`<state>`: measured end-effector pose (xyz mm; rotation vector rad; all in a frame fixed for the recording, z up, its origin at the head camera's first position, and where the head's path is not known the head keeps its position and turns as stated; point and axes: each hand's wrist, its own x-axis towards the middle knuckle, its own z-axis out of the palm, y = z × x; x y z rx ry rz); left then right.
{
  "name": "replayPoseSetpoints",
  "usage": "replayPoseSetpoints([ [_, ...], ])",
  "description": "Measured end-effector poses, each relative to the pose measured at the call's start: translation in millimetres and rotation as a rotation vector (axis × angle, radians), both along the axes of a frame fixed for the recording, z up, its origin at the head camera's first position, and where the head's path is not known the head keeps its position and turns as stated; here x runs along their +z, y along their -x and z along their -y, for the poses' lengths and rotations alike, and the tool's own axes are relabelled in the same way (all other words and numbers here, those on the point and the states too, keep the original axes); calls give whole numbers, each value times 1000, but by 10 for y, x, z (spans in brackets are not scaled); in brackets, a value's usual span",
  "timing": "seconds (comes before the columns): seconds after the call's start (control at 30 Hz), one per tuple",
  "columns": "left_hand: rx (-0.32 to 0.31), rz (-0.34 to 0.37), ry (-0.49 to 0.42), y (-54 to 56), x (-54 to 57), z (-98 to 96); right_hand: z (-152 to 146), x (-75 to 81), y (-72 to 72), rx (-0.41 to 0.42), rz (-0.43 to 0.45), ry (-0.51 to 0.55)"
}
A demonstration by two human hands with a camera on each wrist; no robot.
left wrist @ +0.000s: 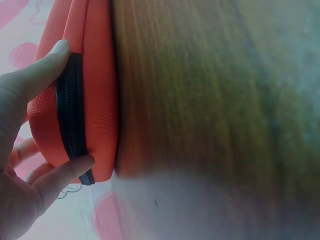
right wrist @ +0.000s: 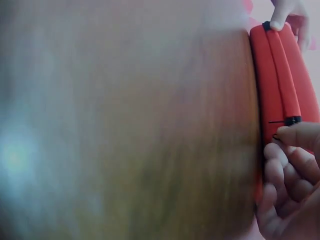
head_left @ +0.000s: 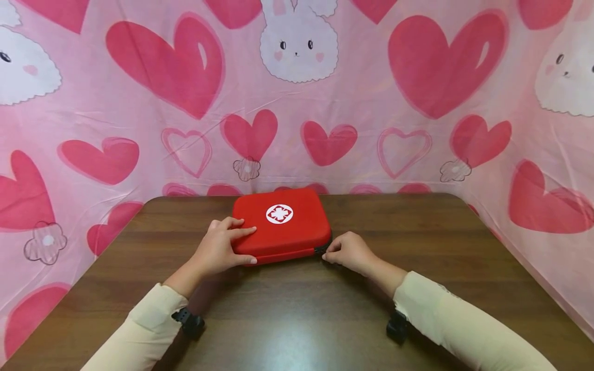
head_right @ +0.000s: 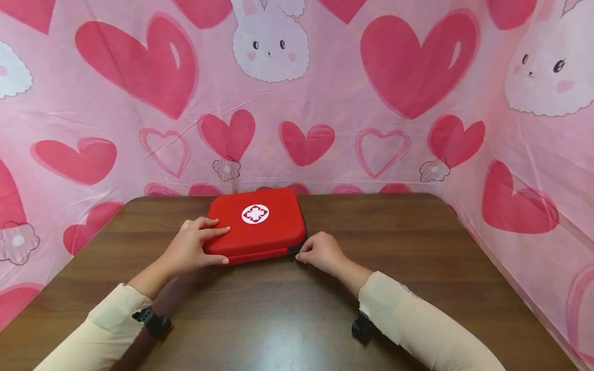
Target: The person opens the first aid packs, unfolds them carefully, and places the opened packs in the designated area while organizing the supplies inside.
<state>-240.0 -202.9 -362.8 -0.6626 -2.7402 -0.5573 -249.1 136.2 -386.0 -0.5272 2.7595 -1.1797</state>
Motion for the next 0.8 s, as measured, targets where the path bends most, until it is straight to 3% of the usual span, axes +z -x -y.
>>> replayPoseSetpoints([
  [0.2,-16,-4,0,10,7,6,-13,74,-22,74,-50,-66],
  [0.47,-32,-20,3,34,26,-1,-34,122,-36,11,18,101],
  [0.8,-41,13,-4,43,58,38,-149,161,91,64,59,81],
])
